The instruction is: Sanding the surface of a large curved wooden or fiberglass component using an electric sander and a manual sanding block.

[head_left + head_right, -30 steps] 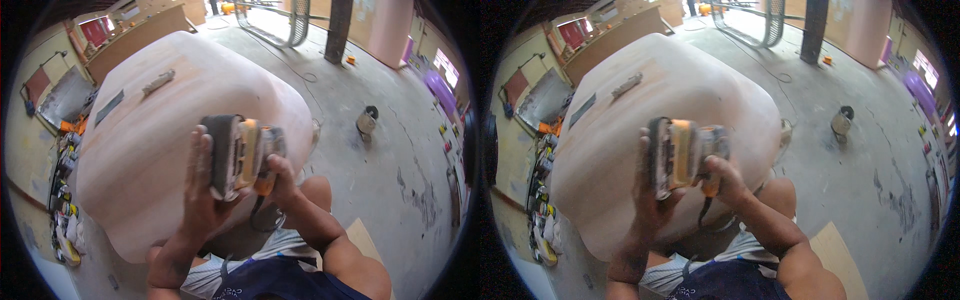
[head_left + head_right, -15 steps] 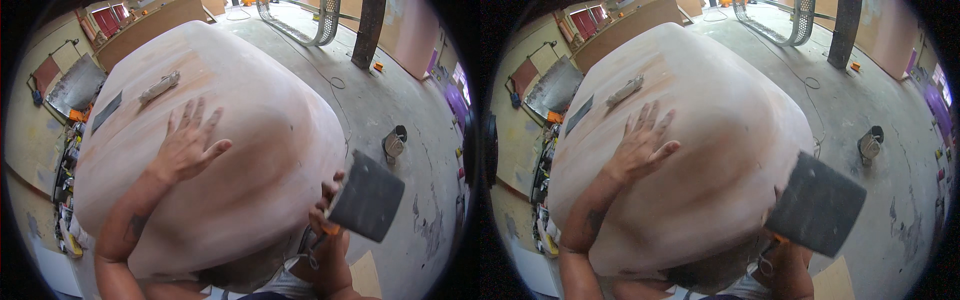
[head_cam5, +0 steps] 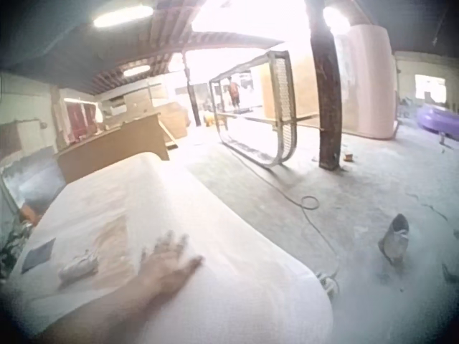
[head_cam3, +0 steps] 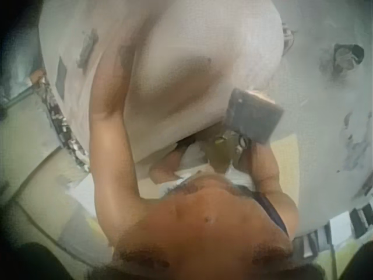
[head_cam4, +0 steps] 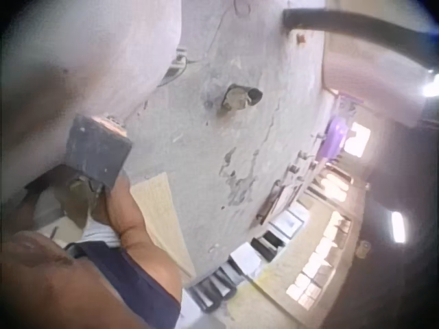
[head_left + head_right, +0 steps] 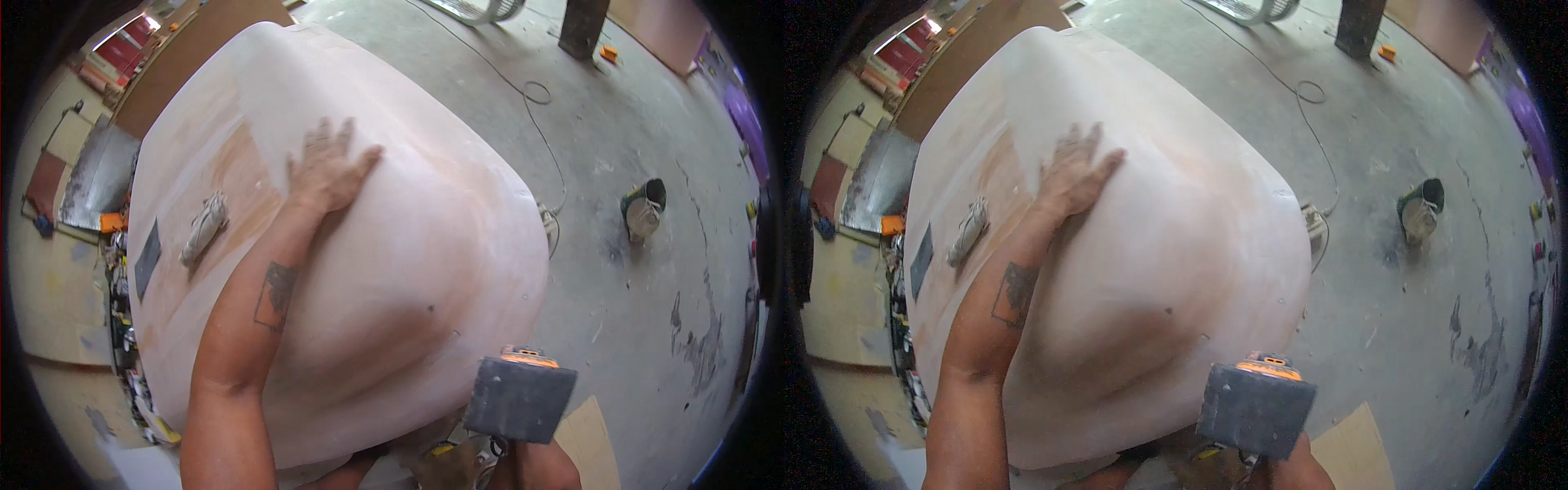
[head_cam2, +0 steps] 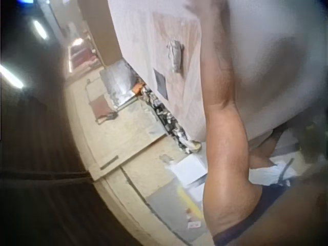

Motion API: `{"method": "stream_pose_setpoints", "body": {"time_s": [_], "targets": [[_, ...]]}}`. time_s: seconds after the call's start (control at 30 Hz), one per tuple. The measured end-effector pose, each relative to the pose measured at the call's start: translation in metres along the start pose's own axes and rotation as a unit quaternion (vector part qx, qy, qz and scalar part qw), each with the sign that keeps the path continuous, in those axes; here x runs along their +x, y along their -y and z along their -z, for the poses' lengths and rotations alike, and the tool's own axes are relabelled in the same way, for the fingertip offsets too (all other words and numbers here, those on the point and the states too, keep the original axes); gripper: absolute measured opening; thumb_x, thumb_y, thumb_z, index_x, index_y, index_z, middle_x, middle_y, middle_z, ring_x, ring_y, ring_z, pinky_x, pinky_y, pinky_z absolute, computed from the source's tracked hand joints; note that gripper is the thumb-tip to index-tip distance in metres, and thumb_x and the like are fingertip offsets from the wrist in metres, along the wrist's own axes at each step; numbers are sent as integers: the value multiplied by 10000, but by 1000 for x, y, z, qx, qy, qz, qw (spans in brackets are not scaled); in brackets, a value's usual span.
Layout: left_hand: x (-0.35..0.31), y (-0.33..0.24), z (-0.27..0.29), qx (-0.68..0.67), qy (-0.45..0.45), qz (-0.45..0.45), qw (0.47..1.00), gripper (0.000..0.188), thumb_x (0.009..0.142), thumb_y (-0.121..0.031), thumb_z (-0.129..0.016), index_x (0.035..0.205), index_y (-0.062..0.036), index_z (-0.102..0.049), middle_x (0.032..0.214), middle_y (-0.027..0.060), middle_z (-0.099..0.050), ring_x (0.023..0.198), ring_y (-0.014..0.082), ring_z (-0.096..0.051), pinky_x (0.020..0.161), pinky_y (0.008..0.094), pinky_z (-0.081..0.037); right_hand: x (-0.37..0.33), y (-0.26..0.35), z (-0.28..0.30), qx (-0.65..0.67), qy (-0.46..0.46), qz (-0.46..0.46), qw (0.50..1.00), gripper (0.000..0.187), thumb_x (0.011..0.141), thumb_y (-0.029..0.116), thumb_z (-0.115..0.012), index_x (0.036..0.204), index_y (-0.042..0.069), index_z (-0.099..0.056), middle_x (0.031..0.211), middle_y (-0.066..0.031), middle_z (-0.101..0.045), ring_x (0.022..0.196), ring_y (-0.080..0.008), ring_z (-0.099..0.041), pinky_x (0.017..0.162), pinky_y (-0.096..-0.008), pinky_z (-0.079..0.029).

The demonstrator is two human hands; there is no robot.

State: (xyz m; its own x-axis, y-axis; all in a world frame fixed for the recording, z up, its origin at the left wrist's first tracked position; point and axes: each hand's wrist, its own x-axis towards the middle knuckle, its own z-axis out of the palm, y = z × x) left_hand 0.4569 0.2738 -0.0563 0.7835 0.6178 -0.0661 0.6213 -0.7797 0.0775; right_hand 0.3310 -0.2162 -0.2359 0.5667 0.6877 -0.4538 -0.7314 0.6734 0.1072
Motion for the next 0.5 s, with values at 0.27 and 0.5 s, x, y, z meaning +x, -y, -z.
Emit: {"method": "stream_pose_setpoints", "body": {"time_s": [0.27,0.5], "targets": [[8,-9,-19,-1,-56,162,985,846,997,-709,-413,1661,-204,-277,1725,166,-203,1599,349,-151,1275,567,-56,-30,29,34,76,-21,-39,996,720,840,418,-791,1400,49,-530,1313,-206,-651,1202,-370,-658,994,-506,-591],[10,4,-22,-3,-62,191,980,656,1070,-567,-377,1647,-260,-324,1724,125,-237,1592,330,-193,1264,570,-68,-66,80,-30,-36,-192,15,981,749,798,428,-782,1410,59,-558,1285,-156,-687,1088,-344,-715,851,-498,-635]]}}
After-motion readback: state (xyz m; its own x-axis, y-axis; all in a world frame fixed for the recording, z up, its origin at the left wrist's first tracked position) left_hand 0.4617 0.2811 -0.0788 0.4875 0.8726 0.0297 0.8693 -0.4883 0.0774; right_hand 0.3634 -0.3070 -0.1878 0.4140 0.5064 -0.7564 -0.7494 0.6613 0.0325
